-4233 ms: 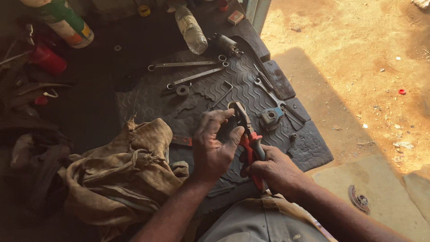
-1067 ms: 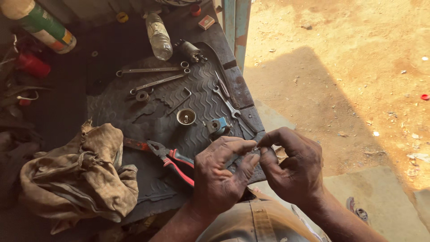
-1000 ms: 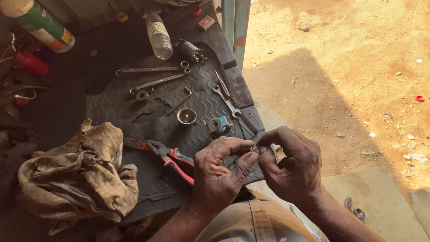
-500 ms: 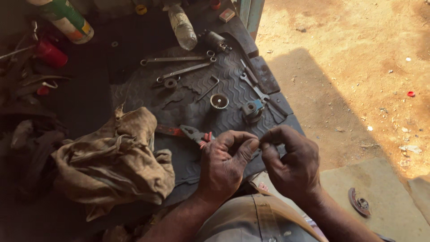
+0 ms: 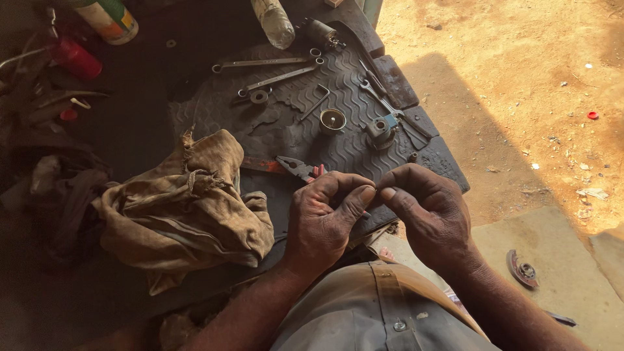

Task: The person cleans a small mechanical part with a cloth, then uses pliers to manipulate a tiny metal component. The person handles the part and tools on a cluttered workbench with various wrenches and containers nearby.

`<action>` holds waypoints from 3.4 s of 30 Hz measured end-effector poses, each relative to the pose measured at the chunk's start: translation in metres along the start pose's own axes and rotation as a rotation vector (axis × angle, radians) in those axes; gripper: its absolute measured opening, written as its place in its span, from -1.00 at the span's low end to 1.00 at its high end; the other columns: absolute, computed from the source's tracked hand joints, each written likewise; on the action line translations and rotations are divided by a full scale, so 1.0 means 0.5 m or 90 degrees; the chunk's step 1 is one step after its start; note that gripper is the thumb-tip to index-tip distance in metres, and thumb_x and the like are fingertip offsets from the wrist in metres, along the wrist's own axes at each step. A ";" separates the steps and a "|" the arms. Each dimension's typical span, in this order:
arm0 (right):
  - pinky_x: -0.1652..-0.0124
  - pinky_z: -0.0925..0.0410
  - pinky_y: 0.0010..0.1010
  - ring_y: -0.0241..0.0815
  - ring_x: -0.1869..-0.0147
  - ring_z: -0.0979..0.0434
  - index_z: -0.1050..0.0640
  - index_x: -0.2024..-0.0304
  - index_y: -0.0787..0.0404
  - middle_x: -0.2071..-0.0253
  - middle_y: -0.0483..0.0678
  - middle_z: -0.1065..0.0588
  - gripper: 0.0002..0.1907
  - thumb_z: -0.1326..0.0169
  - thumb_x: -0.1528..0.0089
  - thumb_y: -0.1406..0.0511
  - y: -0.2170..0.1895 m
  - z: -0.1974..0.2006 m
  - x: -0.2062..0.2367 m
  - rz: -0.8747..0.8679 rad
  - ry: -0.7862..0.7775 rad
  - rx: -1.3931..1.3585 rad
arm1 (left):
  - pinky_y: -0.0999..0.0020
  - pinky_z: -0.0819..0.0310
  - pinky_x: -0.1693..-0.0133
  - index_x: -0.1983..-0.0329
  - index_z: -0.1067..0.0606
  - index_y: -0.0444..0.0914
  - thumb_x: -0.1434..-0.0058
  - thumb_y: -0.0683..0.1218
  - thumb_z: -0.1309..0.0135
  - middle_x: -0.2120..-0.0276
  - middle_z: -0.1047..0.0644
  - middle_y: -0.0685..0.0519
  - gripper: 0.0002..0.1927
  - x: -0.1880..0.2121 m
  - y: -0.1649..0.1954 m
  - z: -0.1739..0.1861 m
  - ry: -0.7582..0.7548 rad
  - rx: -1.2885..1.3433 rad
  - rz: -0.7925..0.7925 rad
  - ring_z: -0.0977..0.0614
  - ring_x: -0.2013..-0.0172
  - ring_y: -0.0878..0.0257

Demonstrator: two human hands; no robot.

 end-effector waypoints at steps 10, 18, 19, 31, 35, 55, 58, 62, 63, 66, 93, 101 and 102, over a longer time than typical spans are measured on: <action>0.01 -0.51 -0.41 -0.21 0.03 -0.66 -0.57 0.07 0.31 0.14 0.00 -0.62 -0.81 -0.17 -0.27 0.39 -0.026 0.035 0.007 0.110 0.106 0.155 | 0.42 -0.55 0.12 0.13 -0.59 -0.36 -0.35 -0.10 -0.19 0.30 -0.65 0.04 -0.81 -0.022 -0.029 -0.006 -0.009 0.244 0.026 -0.64 0.25 0.37; 0.05 -0.38 -0.12 0.06 -0.01 -0.51 -0.54 0.11 0.17 0.07 0.02 -0.51 -0.61 -0.30 -0.11 0.13 0.008 -0.056 -0.027 0.270 -0.127 0.670 | 0.39 -0.51 0.18 0.17 -0.60 -0.30 -0.29 -0.10 -0.24 0.36 -0.63 0.06 -0.84 -0.045 -0.054 0.023 0.082 0.413 0.137 -0.61 0.33 0.32; 0.02 -0.36 -0.08 0.08 -0.06 -0.48 -0.51 0.14 0.19 0.01 0.03 -0.49 -0.57 -0.30 -0.11 0.08 0.012 -0.070 -0.036 0.298 -0.136 0.684 | 0.38 -0.52 0.18 0.19 -0.60 -0.29 -0.27 -0.09 -0.24 0.37 -0.63 0.06 -0.84 -0.045 -0.057 0.028 0.096 0.420 0.158 -0.62 0.35 0.31; 0.09 -0.35 -0.05 0.11 0.07 -0.45 -0.51 0.09 0.21 0.12 0.09 -0.43 -0.62 -0.16 -0.20 0.09 0.065 -0.135 -0.098 0.223 -0.234 0.780 | 0.39 -0.52 0.19 0.22 -0.61 -0.26 -0.28 -0.07 -0.23 0.37 -0.65 0.07 -0.85 -0.039 -0.050 0.123 0.164 0.423 0.157 -0.63 0.34 0.33; 0.15 -0.29 -0.23 -0.12 0.19 -0.41 -0.51 0.22 0.24 0.31 -0.02 -0.41 -0.62 -0.09 -0.30 0.04 0.100 -0.085 -0.127 -0.063 -0.181 0.589 | 0.40 -0.49 0.21 0.20 -0.62 -0.25 -0.27 -0.06 -0.22 0.36 -0.65 0.08 -0.84 -0.051 -0.042 0.147 0.192 0.406 0.139 -0.62 0.36 0.34; -0.12 -0.30 -0.42 -0.27 -0.17 -0.46 -0.54 -0.08 0.23 -0.12 -0.06 -0.56 -0.53 -0.20 -0.10 0.47 0.042 -0.004 -0.043 -0.003 0.110 0.245 | 0.35 -0.49 0.15 0.20 -0.59 -0.27 -0.30 -0.08 -0.20 0.29 -0.67 0.03 -0.85 -0.179 -0.011 0.108 0.115 0.371 0.065 -0.67 0.29 0.28; -0.21 -0.29 -0.33 -0.15 -0.29 -0.49 -0.55 0.02 0.23 -0.19 -0.02 -0.54 -0.59 -0.23 -0.06 0.44 0.005 -0.015 -0.045 0.139 0.116 0.408 | 0.34 -0.52 0.12 0.19 -0.59 -0.28 -0.30 -0.10 -0.19 0.26 -0.67 0.02 -0.86 -0.191 -0.011 0.100 0.101 0.366 0.057 -0.68 0.27 0.28; -0.17 -0.29 -0.22 -0.05 -0.21 -0.49 -0.57 0.05 0.21 -0.22 -0.04 -0.54 -0.59 -0.25 -0.01 0.43 -0.006 -0.028 -0.056 0.160 0.141 0.473 | 0.33 -0.54 0.12 0.17 -0.59 -0.28 -0.30 -0.11 -0.19 0.26 -0.68 0.01 -0.86 -0.203 -0.017 0.103 0.094 0.369 0.065 -0.69 0.26 0.27; -0.16 -0.30 -0.22 -0.06 -0.19 -0.50 -0.57 0.05 0.21 -0.23 -0.06 -0.54 -0.59 -0.25 -0.02 0.43 -0.005 -0.028 -0.058 0.148 0.144 0.462 | 0.34 -0.53 0.13 0.17 -0.59 -0.29 -0.30 -0.11 -0.19 0.26 -0.68 0.00 -0.86 -0.205 -0.020 0.106 0.096 0.362 0.074 -0.69 0.27 0.27; -0.16 -0.29 -0.21 -0.06 -0.20 -0.50 -0.58 0.04 0.18 -0.25 -0.06 -0.52 -0.58 -0.25 -0.01 0.42 -0.005 -0.032 -0.061 0.159 0.148 0.476 | 0.35 -0.55 0.13 0.16 -0.59 -0.29 -0.29 -0.11 -0.20 0.26 -0.68 0.00 -0.85 -0.211 -0.025 0.110 0.087 0.361 0.062 -0.70 0.27 0.27; 0.06 -0.38 -0.36 -0.15 0.01 -0.56 -0.56 0.05 0.20 0.03 -0.05 -0.56 -0.66 -0.22 -0.10 0.44 0.015 -0.036 -0.034 0.129 0.142 0.459 | 0.35 -0.51 0.13 0.17 -0.59 -0.30 -0.30 -0.09 -0.21 0.30 -0.65 0.04 -0.83 -0.189 -0.060 0.107 0.052 0.344 0.086 -0.68 0.28 0.27; 0.27 -0.33 -0.45 -0.26 0.33 -0.42 -0.52 0.20 0.27 0.39 -0.08 -0.42 -0.80 -0.18 -0.11 0.47 0.053 -0.022 -0.034 -0.012 0.105 0.383 | 0.34 -0.51 0.15 0.17 -0.58 -0.29 -0.32 -0.08 -0.18 0.27 -0.67 0.02 -0.84 -0.191 -0.069 0.101 0.050 0.338 0.102 -0.68 0.26 0.27; 0.26 -0.33 -0.45 -0.26 0.33 -0.42 -0.51 0.23 0.28 0.37 -0.08 -0.42 -0.82 -0.17 -0.11 0.47 0.054 -0.021 -0.035 -0.005 0.099 0.381 | 0.35 -0.51 0.15 0.17 -0.58 -0.28 -0.33 -0.09 -0.18 0.27 -0.67 0.02 -0.85 -0.191 -0.071 0.101 0.053 0.338 0.103 -0.68 0.26 0.27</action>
Point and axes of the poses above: each hand's wrist, its own x-axis away from the middle knuckle, its own z-axis out of the back of the hand, y = z × x, the point moved 5 cm from there along -x, towards the middle knuckle
